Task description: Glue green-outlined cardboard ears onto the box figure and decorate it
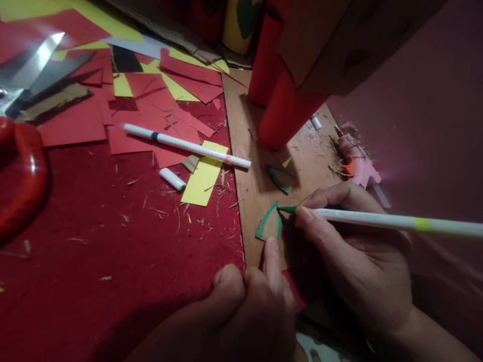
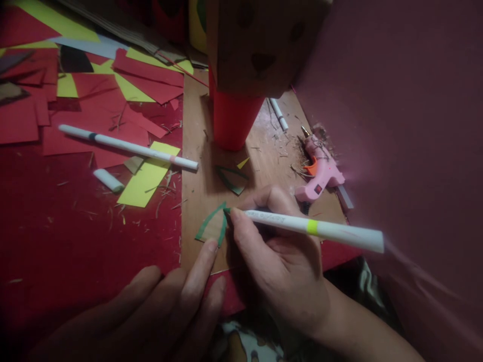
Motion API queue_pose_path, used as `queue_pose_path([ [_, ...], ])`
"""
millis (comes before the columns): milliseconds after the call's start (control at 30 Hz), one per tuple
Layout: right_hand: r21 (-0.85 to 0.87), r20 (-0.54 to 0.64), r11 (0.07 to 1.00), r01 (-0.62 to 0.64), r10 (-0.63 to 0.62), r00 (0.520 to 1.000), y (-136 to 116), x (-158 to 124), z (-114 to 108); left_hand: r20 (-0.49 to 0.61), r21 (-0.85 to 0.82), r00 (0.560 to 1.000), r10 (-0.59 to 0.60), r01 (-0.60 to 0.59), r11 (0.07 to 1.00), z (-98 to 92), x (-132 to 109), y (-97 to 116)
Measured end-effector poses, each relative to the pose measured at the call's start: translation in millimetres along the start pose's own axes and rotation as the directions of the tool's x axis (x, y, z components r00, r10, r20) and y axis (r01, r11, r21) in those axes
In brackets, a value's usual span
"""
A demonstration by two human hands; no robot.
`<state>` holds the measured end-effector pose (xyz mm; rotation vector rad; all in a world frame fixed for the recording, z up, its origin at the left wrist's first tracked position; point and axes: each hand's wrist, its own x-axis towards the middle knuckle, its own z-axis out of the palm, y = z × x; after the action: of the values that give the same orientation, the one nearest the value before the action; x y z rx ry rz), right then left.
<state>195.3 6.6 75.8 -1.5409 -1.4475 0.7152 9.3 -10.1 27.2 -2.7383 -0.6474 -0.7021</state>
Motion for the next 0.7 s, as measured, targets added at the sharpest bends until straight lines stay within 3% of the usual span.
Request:
queue_pose_path([
  [200, 0.012, 0.017, 1.000, 0.014, -0.014, 1.000, 0.4, 0.1, -0.3, 0.040, -0.006, 0.999, 0.009, -0.009, 1.000, -1.2, -0.8, 1.4],
  [400, -0.031, 0.054, 0.997, 0.063, -0.062, 0.997, 0.6, 0.8, -3.2, -0.014, 0.015, 1.000, -0.001, 0.002, 1.000, 0.7, -1.1, 2.3],
  [700, -0.055, 0.091, 0.995, 0.085, -0.079, 0.993, -0.8, 1.3, -5.5, -0.009, 0.012, 1.000, 0.014, -0.013, 1.000, -0.3, -0.1, -0.3],
])
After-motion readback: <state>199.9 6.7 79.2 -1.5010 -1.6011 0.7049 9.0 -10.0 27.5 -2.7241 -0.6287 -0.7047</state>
